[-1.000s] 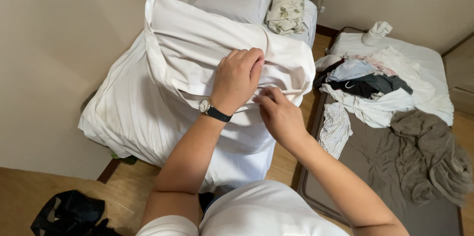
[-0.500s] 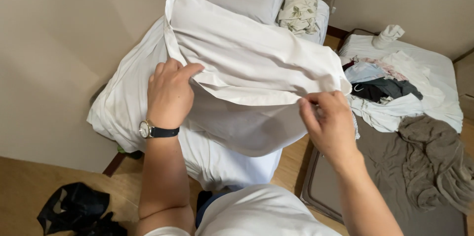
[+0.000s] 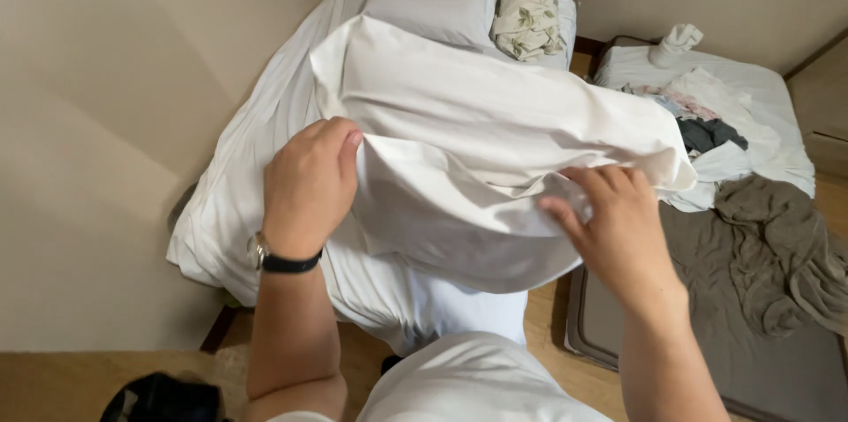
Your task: The person inserts an orange foam pillow into a white pillowcase by hand. They align the corners, pull the fabric over the pillow, and smooth the case before zipping it closed.
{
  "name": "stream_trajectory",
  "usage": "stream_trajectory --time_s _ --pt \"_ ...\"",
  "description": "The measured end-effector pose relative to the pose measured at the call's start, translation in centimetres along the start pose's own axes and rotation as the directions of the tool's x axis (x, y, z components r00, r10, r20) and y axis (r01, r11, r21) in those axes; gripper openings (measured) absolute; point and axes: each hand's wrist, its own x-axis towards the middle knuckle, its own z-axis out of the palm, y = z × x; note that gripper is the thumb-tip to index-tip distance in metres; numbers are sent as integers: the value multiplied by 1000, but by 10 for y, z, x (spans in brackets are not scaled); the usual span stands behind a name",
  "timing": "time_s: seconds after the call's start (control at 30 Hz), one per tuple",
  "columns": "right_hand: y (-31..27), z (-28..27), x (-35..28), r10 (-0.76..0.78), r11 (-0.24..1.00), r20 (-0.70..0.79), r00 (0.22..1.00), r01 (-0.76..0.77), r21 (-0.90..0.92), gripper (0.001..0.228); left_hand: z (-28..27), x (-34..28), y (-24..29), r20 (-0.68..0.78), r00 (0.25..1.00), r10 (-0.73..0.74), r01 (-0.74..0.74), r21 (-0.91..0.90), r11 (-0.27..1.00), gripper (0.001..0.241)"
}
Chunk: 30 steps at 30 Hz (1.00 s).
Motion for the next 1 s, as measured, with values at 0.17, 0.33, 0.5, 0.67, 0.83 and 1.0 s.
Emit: stream_trajectory --time_s 0.17,0.33,0.5,0.67,0.83,1.0 --pt "-46 26 -2 39 998 -20 999 -38 50 56 -5 1 -17 -146 956 254 -278 -177 944 18" --pt "-73 41 17 -9 1000 -77 997 9 -8 75 24 12 -30 -186 862 471 -506 -283 814 16" --pt "-65 68 28 37 978 -2 999 -37 -207 30 35 21 -29 -168 835 525 -551 -275 788 18" --pt "-84 62 39 -88 983 -145 986 63 -174 16 54 38 -30 -174 824 539 -566 -259 783 20" --pt "-78 62 56 -152 985 -278 948 121 -125 14 77 59 -29 -278 844 458 -520 -217 826 21" --pt "3 103 85 -143 982 -296 945 98 -162 8 103 78 -34 -288 832 475 -538 -204 818 21"
